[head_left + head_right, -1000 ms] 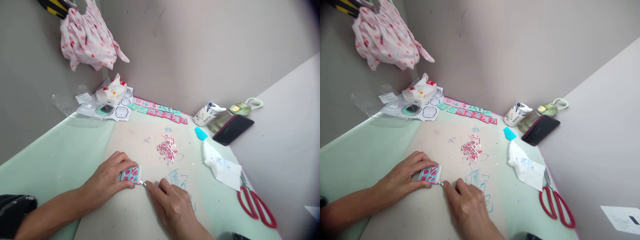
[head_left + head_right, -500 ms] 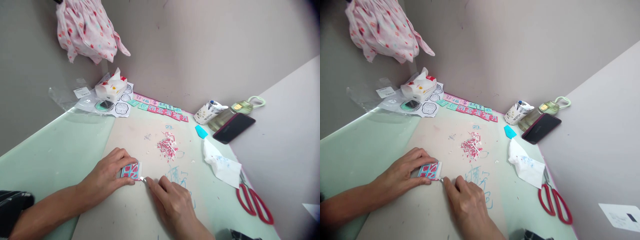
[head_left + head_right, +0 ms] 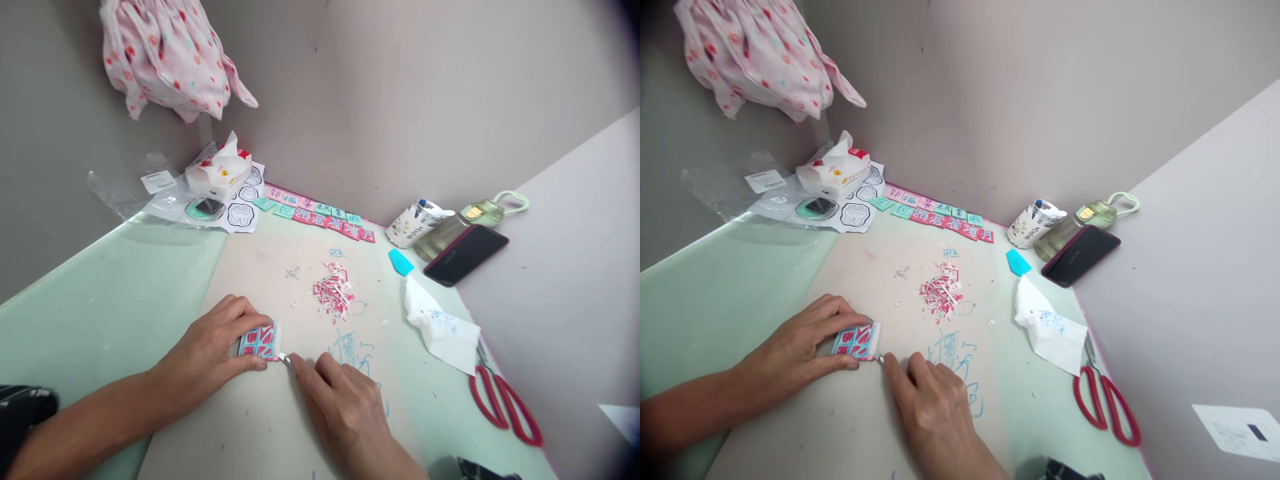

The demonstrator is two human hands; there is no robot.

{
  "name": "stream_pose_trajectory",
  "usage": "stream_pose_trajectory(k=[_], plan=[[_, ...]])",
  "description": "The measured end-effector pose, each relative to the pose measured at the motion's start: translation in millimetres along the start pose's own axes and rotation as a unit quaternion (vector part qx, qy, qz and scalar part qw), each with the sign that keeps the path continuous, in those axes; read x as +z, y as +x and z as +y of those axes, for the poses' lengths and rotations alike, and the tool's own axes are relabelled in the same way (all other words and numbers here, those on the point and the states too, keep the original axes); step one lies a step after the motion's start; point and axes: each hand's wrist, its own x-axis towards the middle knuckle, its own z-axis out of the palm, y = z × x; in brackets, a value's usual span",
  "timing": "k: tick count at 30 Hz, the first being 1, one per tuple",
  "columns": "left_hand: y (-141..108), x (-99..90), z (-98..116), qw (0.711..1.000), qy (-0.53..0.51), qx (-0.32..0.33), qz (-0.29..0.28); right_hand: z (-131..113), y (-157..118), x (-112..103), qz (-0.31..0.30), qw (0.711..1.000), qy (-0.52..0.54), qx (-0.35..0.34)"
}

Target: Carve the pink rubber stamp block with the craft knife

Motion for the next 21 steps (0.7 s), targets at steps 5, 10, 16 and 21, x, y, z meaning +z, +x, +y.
stream_pose_trajectory(k=[5,10,16,21], plan=[[-0.3,1.1,0.4,1.0,0.0,-0.006,-0.003,-0.1,-2.3,0.9,0.01,1.0,-0.005,-0.007],[-0.8,1.8,1.5,1.0,0.007,-0.002,0.012,0.1,2.1,1.0,0.01,1.0,-0.004,-0.007],[-0.8,0.1,0.3,1.0,0.014,0.001,-0.002,1.4,-1.1,-0.4,0.0,1.0,0.001,-0.003],[0.0,0.9,1.0,1.0,0.014,-0.005,0.009,3.2,1.4,-0.7,-0.003,1.0,0.012,0.001]])
